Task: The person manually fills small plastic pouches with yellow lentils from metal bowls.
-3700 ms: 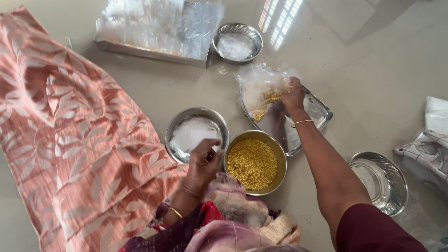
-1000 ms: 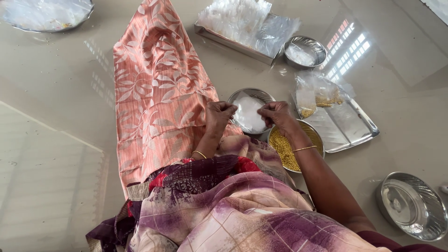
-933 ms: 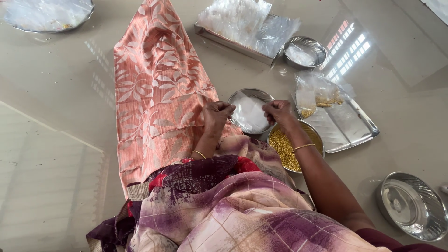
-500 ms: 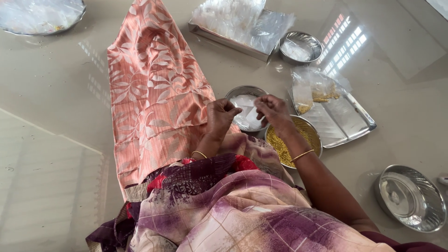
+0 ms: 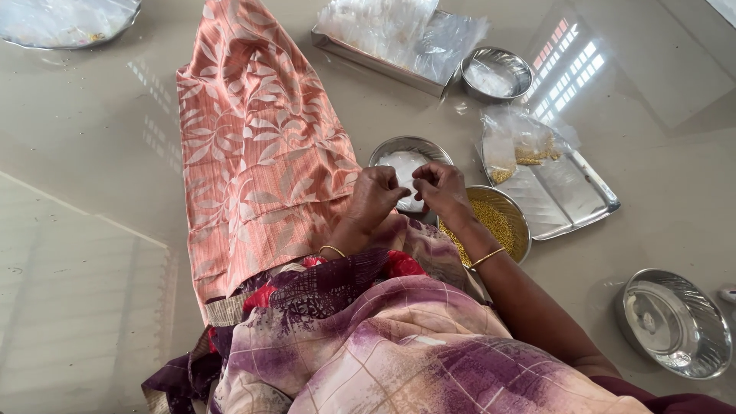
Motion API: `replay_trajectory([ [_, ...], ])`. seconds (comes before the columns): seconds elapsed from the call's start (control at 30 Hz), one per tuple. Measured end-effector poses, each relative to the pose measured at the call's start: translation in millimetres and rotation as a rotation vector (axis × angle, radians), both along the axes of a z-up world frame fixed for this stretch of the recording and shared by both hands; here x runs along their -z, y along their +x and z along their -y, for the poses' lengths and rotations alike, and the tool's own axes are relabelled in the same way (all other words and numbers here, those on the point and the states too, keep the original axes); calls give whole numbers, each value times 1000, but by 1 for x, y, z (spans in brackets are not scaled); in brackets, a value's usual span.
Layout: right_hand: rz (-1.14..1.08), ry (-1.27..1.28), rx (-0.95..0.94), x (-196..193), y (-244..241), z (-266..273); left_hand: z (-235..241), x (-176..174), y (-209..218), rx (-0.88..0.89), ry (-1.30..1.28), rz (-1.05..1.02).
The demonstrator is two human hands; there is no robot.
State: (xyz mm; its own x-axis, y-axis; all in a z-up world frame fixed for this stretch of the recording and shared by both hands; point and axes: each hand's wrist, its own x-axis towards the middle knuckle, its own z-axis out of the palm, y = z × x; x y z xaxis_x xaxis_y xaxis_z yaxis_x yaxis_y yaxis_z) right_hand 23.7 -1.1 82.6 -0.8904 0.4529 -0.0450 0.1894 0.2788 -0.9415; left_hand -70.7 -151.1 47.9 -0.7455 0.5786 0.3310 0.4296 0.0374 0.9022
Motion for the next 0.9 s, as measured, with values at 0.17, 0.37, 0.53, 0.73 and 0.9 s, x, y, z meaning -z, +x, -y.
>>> replay_trajectory([
  [0.17, 17, 37, 77, 11, -1, -4, -7, 13, 0, 107, -26, 23],
  [0.37, -83, 114, 50, 18, 1, -3, 0, -2, 5, 89, -53, -30],
  [0.53, -157, 181, -4, 17, 0, -6, 2, -10, 6, 60, -77, -212],
  [0.73, -41, -134, -32, -1, 5, -1, 0, -8, 6, 193, 15, -96],
  [0.9, 18, 425, -48, -9, 7, 2, -3, 9, 3, 110, 22, -350],
])
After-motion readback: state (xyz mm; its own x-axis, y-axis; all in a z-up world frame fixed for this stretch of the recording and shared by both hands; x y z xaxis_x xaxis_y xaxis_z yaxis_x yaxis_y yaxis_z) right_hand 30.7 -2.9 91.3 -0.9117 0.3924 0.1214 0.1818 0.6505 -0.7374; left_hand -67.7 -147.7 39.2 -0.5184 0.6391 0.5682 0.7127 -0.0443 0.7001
